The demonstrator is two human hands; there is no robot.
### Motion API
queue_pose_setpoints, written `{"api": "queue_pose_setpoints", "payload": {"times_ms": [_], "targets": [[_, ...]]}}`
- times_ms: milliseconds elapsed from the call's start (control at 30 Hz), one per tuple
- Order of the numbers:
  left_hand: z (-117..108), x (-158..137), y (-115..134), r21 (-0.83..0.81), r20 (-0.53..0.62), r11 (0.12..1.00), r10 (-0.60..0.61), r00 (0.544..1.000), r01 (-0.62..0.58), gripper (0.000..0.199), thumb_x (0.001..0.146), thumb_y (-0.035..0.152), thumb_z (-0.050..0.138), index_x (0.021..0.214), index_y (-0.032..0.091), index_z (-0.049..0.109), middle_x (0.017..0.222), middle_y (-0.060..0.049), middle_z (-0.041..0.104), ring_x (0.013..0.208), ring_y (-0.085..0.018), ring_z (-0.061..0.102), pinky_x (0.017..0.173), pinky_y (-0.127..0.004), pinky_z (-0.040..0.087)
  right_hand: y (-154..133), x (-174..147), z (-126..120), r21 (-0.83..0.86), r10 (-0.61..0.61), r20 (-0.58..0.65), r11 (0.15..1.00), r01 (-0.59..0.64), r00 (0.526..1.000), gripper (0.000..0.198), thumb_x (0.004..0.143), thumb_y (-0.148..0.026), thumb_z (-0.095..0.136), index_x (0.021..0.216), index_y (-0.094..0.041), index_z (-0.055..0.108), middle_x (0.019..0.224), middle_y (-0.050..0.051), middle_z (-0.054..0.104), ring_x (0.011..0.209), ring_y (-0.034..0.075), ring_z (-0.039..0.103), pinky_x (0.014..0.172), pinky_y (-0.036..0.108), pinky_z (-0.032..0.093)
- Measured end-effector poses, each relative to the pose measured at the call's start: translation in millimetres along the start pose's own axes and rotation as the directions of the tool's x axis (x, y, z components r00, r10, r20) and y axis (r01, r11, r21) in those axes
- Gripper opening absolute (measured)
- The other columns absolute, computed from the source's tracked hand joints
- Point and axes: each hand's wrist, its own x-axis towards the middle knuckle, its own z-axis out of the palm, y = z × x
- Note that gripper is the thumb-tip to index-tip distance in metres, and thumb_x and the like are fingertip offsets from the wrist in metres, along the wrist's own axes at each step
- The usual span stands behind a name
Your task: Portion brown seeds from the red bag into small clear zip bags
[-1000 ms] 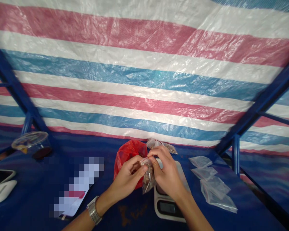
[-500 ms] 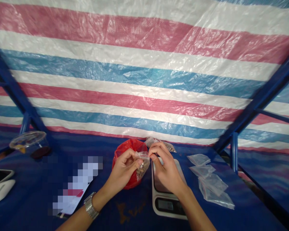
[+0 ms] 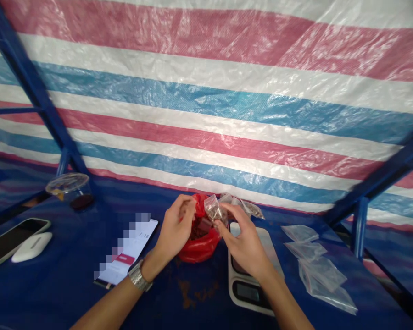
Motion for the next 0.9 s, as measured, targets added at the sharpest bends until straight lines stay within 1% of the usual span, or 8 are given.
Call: {"api": "queue_pose_setpoints", "payload": {"times_ms": [100,233,333,400,533,600,733,900], "targets": [[-10.0,2.9,0.5,0.395,-0.086,0.917,0.102,0.991,-0.06,0.019,0.097,0.031,0.052,0.087,0.022,0.065,0.077,0.001,0.068,0.069,-0.015,0.061,0.068,-0.026,0.044,4.3,-2.8,1.5,-0.219,-0.117,0.08,0.967,0.132,0.99,0.039,0.096,-0.018,0.057,0.133,-0.028,0.063,0.127,0.009,0.065,0.119,0.027,0.061,0.104,0.045,0.048],[-12.8,4.4,-3.0,0.552,-0.091,0.833,0.067,0.994,-0.006,0.018,0.096,0.027,0.048,0.087,0.023,0.064,0.075,0.002,0.068,0.066,-0.016,0.061,0.067,-0.027,0.041,6.2,-6.2,1.6,-0.382,-0.188,0.209,0.888,0.257,0.96,0.043,0.092,-0.007,0.054,0.128,-0.028,0.068,0.123,0.009,0.068,0.118,0.029,0.061,0.101,0.049,0.044],[-12.7,5.1,-5.0,0.569,0.002,0.82,0.064,0.998,-0.054,0.019,0.096,0.024,0.047,0.086,0.023,0.063,0.084,-0.002,0.07,0.075,-0.019,0.065,0.071,-0.03,0.044,6.5,-6.5,0.0,-0.402,-0.193,0.252,0.87,0.284,0.948,0.047,0.092,-0.005,0.053,0.131,-0.028,0.065,0.124,0.008,0.07,0.117,0.028,0.063,0.099,0.048,0.041],[-13.8,4.6,-4.7,0.517,0.166,0.834,0.126,0.978,-0.195,0.017,0.094,0.02,0.05,0.096,0.023,0.066,0.098,-0.005,0.072,0.093,-0.022,0.066,0.085,-0.034,0.048,7.3,-5.8,-1.2,-0.395,-0.196,0.255,0.873,0.287,0.947,0.048,0.092,-0.007,0.054,0.133,-0.03,0.062,0.124,0.007,0.071,0.116,0.028,0.064,0.099,0.047,0.04],[-14.3,0.0,-5.5,0.33,0.492,0.818,0.277,0.826,-0.471,0.059,0.082,0.014,0.064,0.139,0.026,0.055,0.139,-0.009,0.06,0.133,-0.028,0.049,0.113,-0.044,0.04,8.3,-3.7,-2.1,-0.38,-0.212,0.196,0.884,0.274,0.957,0.048,0.093,-0.009,0.058,0.135,-0.031,0.061,0.124,0.005,0.073,0.116,0.027,0.066,0.1,0.045,0.037],[-12.6,-2.3,-8.8,0.348,0.529,0.805,0.255,0.809,-0.48,0.061,0.083,0.013,0.065,0.141,0.028,0.053,0.141,-0.008,0.059,0.133,-0.028,0.046,0.114,-0.045,0.04,7.7,-2.9,-1.6,-0.373,-0.212,0.183,0.889,0.267,0.96,0.046,0.093,-0.01,0.06,0.135,-0.03,0.061,0.124,0.005,0.073,0.115,0.027,0.066,0.099,0.044,0.037],[-10.5,-1.3,-18.3,0.456,0.55,0.747,0.19,0.813,-0.483,0.045,0.091,0.016,0.063,0.134,0.027,0.059,0.126,-0.006,0.066,0.124,-0.029,0.049,0.11,-0.047,0.041,6.9,-2.4,-0.4,-0.372,-0.177,0.189,0.898,0.237,0.966,0.046,0.093,-0.01,0.061,0.133,-0.03,0.061,0.122,0.004,0.074,0.113,0.027,0.067,0.099,0.043,0.037],[-12.4,3.4,-23.1,0.502,0.559,0.68,0.215,0.801,-0.534,0.041,0.097,0.016,0.057,0.137,0.027,0.059,0.119,-0.006,0.071,0.125,-0.028,0.048,0.111,-0.048,0.037,7.3,-3.5,-0.9,-0.368,-0.169,0.18,0.902,0.226,0.969,0.045,0.094,-0.011,0.061,0.135,-0.029,0.059,0.126,0.005,0.072,0.117,0.027,0.064,0.101,0.045,0.035]]}}
